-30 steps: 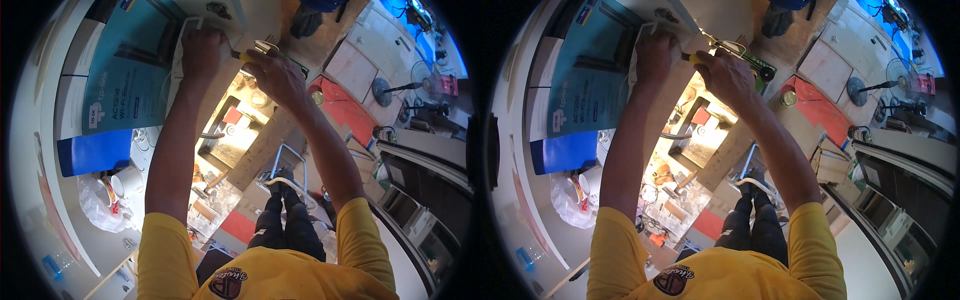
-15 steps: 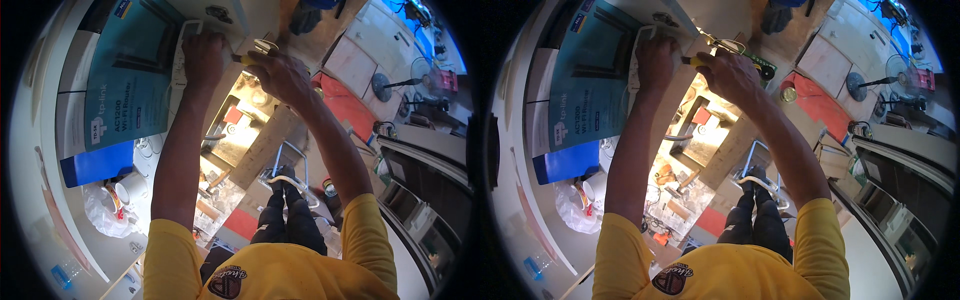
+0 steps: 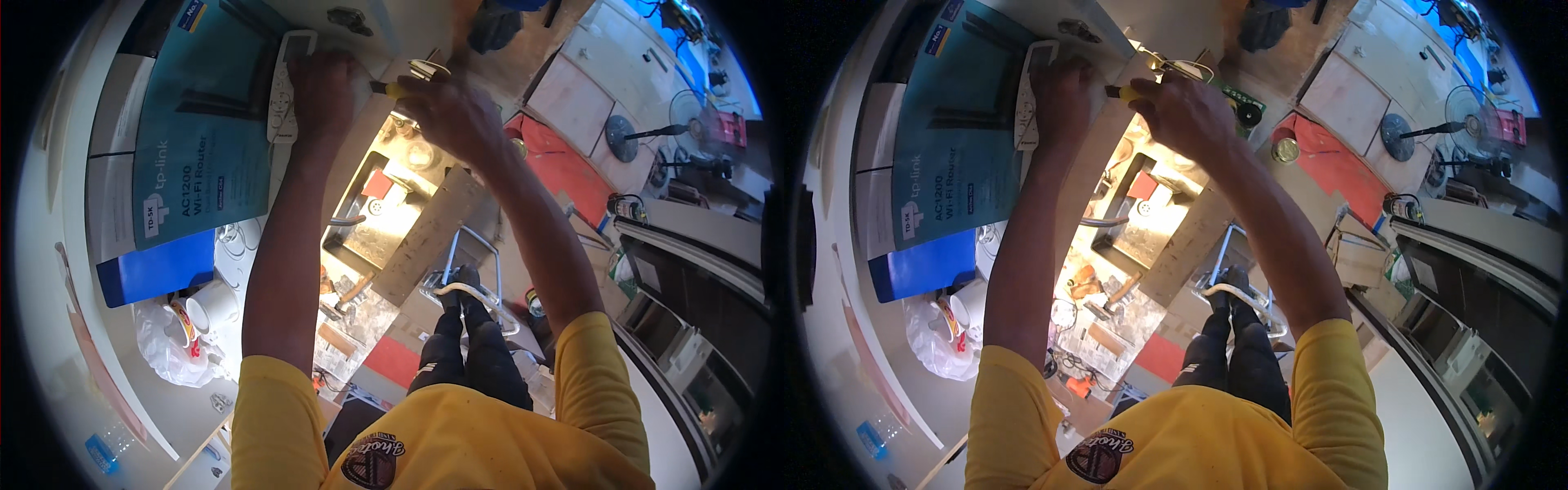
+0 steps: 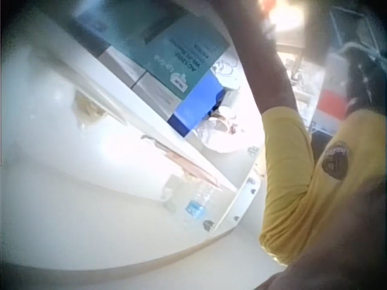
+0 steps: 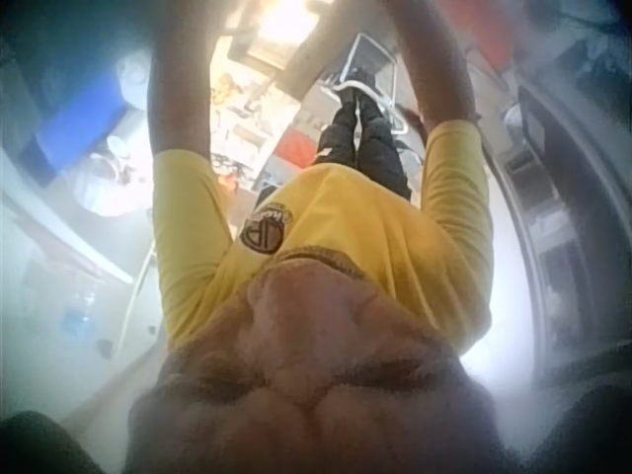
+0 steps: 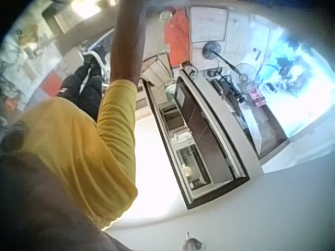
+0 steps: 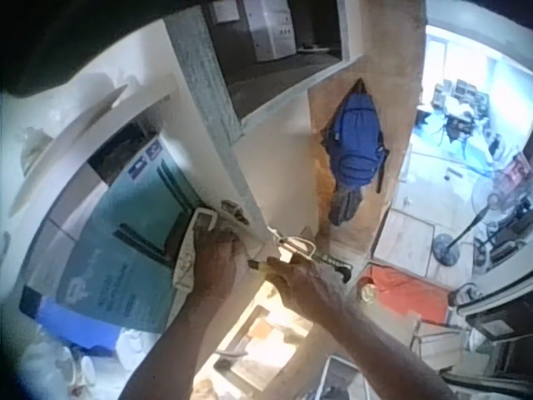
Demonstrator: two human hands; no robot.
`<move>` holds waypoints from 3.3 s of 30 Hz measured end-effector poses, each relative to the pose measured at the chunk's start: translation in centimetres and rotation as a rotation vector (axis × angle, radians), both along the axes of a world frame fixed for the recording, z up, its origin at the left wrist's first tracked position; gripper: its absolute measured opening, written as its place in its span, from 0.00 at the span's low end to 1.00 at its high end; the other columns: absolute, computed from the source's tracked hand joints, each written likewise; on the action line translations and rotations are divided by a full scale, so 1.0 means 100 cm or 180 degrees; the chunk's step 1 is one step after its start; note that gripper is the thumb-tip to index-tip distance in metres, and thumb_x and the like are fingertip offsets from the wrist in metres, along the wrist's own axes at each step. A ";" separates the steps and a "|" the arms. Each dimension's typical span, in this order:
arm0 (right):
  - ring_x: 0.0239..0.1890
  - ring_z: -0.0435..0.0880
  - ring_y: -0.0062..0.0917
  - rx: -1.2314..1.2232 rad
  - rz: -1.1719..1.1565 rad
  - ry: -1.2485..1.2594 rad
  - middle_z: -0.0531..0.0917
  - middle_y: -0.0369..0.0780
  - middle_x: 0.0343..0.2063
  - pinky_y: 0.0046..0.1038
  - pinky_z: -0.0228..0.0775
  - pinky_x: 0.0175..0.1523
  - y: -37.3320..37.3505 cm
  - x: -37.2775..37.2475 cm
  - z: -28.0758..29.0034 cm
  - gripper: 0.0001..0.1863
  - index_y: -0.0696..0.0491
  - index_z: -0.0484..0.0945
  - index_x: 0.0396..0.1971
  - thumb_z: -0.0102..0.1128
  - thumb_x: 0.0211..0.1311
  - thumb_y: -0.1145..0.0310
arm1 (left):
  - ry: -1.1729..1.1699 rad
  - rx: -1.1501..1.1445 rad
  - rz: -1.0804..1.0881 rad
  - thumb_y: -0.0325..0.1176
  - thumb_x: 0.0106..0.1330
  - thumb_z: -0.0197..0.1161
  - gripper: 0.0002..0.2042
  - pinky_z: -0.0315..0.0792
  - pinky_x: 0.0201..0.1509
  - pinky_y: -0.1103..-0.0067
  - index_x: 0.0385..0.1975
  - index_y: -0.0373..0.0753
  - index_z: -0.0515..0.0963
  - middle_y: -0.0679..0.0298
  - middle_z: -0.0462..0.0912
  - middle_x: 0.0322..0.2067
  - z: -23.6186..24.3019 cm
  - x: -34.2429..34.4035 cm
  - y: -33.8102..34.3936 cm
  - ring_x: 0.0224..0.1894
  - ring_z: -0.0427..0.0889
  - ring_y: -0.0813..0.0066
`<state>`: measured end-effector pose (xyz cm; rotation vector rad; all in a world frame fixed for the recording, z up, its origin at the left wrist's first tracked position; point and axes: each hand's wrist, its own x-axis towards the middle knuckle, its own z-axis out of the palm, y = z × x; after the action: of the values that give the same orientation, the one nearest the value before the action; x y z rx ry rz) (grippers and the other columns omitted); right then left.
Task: The person uses a utility knife to trim a piece of white material from a cabinet edge, then positions a wooden support beam vertically inside the cabinet and hammers it into place.
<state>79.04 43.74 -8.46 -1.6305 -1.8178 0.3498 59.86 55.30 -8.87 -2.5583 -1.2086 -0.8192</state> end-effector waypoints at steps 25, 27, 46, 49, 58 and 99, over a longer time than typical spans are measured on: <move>0.35 0.87 0.40 -0.0066 0.0266 -0.0202 0.86 0.44 0.32 0.42 0.79 0.36 0.016 0.011 0.014 0.12 0.42 0.86 0.44 0.64 0.65 0.57 | 0.0097 0.0056 0.0234 0.25 0.63 0.57 0.10 0.63 0.62 0.60 0.41 0.38 0.83 0.55 0.83 0.39 -0.005 -0.001 -0.003 0.48 0.79 0.56; 0.35 0.88 0.40 0.0107 0.0197 -0.0167 0.87 0.44 0.32 0.42 0.79 0.36 0.015 0.007 0.004 0.12 0.42 0.86 0.45 0.64 0.65 0.57 | 0.0052 -0.0025 0.0357 0.25 0.63 0.58 0.10 0.64 0.61 0.61 0.42 0.38 0.82 0.56 0.83 0.39 -0.001 0.001 -0.002 0.48 0.79 0.57; 0.37 0.88 0.39 0.0207 -0.0034 -0.0065 0.88 0.41 0.34 0.40 0.79 0.41 0.022 0.019 0.003 0.11 0.40 0.87 0.44 0.65 0.63 0.58 | 0.0027 0.0303 0.0175 0.23 0.57 0.59 0.12 0.65 0.59 0.58 0.41 0.39 0.82 0.55 0.83 0.41 -0.008 0.001 0.003 0.47 0.79 0.54; 0.37 0.88 0.39 0.0159 0.0113 -0.0180 0.88 0.41 0.34 0.41 0.79 0.40 0.025 0.019 0.011 0.11 0.41 0.87 0.43 0.65 0.63 0.57 | 0.0074 0.0169 0.0168 0.24 0.56 0.60 0.12 0.65 0.60 0.58 0.41 0.39 0.82 0.55 0.83 0.42 -0.001 0.005 -0.003 0.49 0.78 0.55; 0.36 0.88 0.38 0.0099 0.0015 -0.0158 0.89 0.40 0.35 0.41 0.80 0.43 0.020 0.020 0.001 0.14 0.37 0.87 0.48 0.66 0.63 0.56 | 0.0072 0.0395 0.0356 0.23 0.56 0.59 0.12 0.65 0.59 0.61 0.39 0.39 0.82 0.57 0.83 0.39 -0.007 0.002 0.003 0.48 0.79 0.56; 0.39 0.87 0.44 -0.0369 0.0210 -0.0390 0.87 0.45 0.34 0.47 0.79 0.41 0.039 0.020 -0.007 0.17 0.52 0.82 0.44 0.50 0.75 0.56 | 0.0195 0.0259 0.0332 0.25 0.58 0.57 0.08 0.66 0.57 0.58 0.35 0.40 0.82 0.55 0.81 0.34 -0.001 0.004 0.002 0.43 0.79 0.54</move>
<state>81.02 47.68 -9.15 -1.7064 -1.9788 0.3989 60.22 55.47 -8.92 -2.4155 -1.2519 -0.7461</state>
